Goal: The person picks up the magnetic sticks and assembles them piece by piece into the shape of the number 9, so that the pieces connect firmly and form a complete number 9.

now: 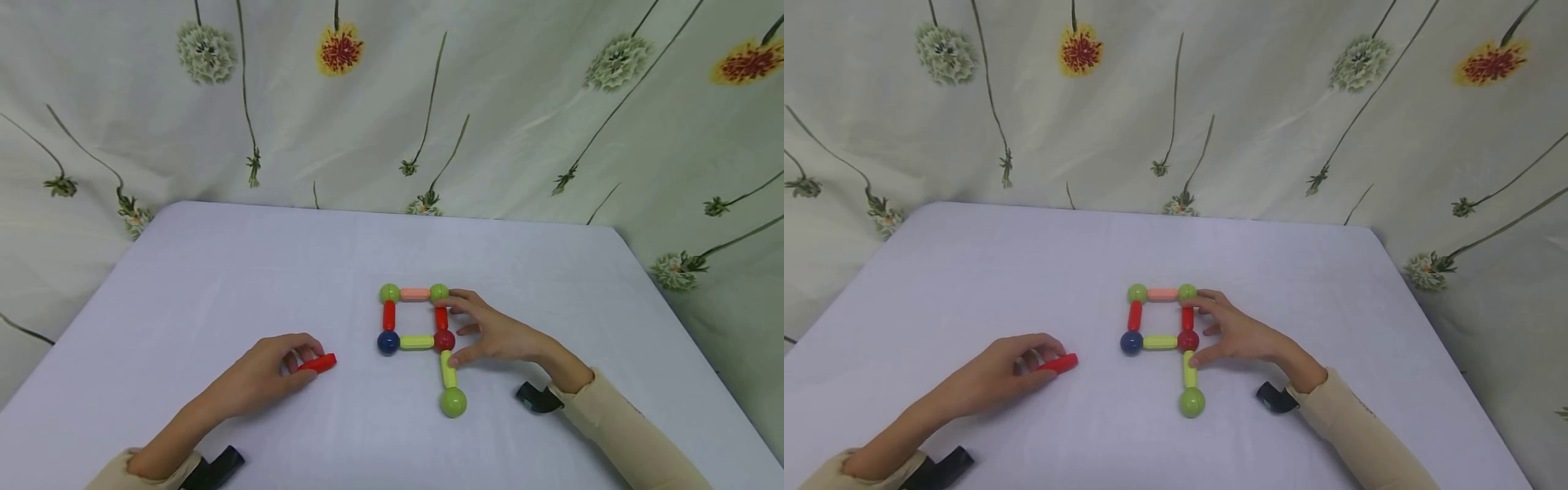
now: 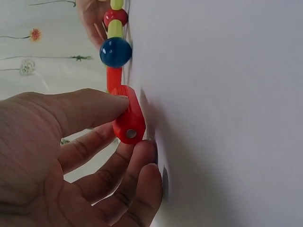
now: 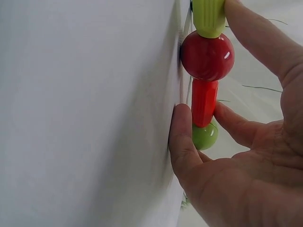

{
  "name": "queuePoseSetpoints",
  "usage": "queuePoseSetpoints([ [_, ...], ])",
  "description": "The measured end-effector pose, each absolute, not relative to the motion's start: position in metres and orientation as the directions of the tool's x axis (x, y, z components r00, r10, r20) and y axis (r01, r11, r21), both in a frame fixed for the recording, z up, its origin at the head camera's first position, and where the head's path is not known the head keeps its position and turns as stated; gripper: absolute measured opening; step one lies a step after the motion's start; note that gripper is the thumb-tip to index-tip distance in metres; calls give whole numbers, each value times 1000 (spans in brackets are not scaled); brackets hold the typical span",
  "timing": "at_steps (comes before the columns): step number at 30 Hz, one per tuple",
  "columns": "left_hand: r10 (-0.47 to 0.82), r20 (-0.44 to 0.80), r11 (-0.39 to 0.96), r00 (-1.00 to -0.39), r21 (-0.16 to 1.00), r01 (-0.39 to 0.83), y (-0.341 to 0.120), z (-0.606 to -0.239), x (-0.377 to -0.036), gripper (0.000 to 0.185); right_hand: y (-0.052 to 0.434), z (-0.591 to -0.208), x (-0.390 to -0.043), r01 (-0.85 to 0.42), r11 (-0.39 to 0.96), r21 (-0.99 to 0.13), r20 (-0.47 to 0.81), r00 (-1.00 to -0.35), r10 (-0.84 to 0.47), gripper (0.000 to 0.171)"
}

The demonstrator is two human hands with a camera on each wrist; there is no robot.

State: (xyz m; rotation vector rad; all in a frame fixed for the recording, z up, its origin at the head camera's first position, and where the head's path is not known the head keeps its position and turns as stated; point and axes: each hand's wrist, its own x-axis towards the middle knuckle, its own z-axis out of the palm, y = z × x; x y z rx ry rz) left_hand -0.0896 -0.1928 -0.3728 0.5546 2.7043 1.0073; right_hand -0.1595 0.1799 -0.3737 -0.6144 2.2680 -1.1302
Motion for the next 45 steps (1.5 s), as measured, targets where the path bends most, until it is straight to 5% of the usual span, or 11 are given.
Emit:
queuePoseSetpoints([
  [45, 682, -77, 530, -728, 738, 418, -86, -370, -82, 22, 182, -374, -161, -151, 561, -814, -268, -759, -593, 87],
])
